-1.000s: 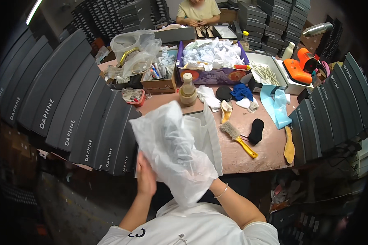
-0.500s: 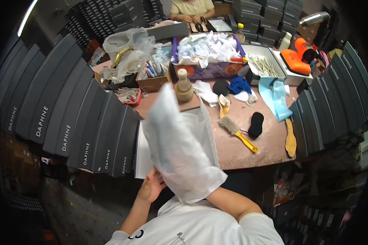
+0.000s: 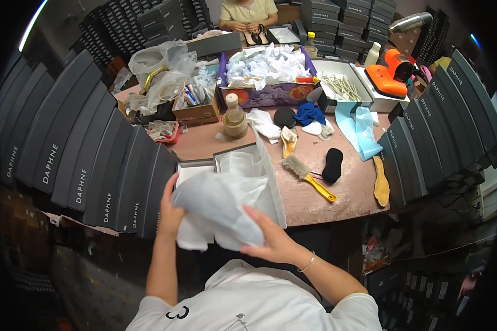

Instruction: Packing a pair of black high-heeled shoes into a shoe box using tissue paper and protective inserts.

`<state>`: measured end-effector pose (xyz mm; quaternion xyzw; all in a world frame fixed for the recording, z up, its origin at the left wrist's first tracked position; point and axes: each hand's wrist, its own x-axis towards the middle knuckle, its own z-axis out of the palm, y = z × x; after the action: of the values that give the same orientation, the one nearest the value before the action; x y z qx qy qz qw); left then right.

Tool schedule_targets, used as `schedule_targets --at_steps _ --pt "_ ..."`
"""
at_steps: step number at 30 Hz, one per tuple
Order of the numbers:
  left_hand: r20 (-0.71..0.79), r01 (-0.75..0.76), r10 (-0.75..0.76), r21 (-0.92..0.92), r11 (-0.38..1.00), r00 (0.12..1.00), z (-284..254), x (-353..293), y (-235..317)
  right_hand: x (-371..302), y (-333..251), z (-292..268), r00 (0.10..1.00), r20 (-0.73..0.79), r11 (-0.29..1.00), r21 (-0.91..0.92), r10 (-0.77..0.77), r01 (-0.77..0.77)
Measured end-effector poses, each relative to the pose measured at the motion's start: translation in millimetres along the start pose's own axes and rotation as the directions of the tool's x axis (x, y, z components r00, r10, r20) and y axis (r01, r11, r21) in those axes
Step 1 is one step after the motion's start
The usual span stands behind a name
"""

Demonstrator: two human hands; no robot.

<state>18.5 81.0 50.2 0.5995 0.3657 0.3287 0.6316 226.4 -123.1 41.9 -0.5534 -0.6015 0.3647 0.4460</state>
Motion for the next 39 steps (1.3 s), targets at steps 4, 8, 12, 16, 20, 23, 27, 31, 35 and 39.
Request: schedule_targets --at_steps 4,8,12,16,20,23,27,31,35,39 --pt "0.054 0.159 -0.155 -0.546 0.822 0.986 72.5 71.0 -67.7 26.2 6.9 0.0 0.962 -0.258 0.958 -0.243 0.084 -0.149" --pt "0.132 0.232 -0.192 -0.493 0.839 0.973 117.5 71.2 -124.7 45.3 84.8 30.6 0.938 -0.295 0.928 -0.263 0.183 -0.264" --pt "0.045 0.191 -0.186 -0.184 0.964 0.982 112.3 30.8 -145.3 38.5 92.3 30.5 0.93 -0.272 0.959 -0.07 0.248 -0.276" --pt "0.113 0.267 -0.267 0.012 0.964 0.957 140.2 61.2 -156.3 44.3 115.8 41.8 0.853 -0.315 0.9 0.278 0.416 -0.336" --pt "-0.067 0.071 -0.051 0.346 0.935 0.996 157.4 66.6 -181.7 24.9 79.1 31.0 0.91 -0.234 0.931 0.22 0.341 -0.292" --pt "0.066 0.097 -0.128 0.356 0.93 0.99 134.9 61.1 -168.7 -8.0 41.6 14.7 0.927 -0.03 0.89 0.293 0.373 -0.349" --pt "0.367 -0.231 -0.062 0.697 0.679 0.928 96.0 32.7 -77.0 24.4 11.0 -28.1 0.953 -0.259 0.979 0.164 0.159 -0.119" --pt "0.672 -0.612 -0.147 0.728 0.31 0.726 72.9 46.5 -64.3 108.5 33.2 -10.7 0.975 -0.191 0.879 -0.477 -0.11 0.006" --pt "0.708 -0.707 0.012 0.703 0.078 0.706 67.8 35.1 -91.7 159.0 147.1 18.3 0.985 -0.141 0.444 -0.892 -0.097 -0.084" --pt "0.609 -0.607 0.057 0.769 0.199 0.791 77.7 13.2 -100.6 162.3 147.7 34.8 0.995 -0.098 0.193 -0.976 0.018 -0.099"
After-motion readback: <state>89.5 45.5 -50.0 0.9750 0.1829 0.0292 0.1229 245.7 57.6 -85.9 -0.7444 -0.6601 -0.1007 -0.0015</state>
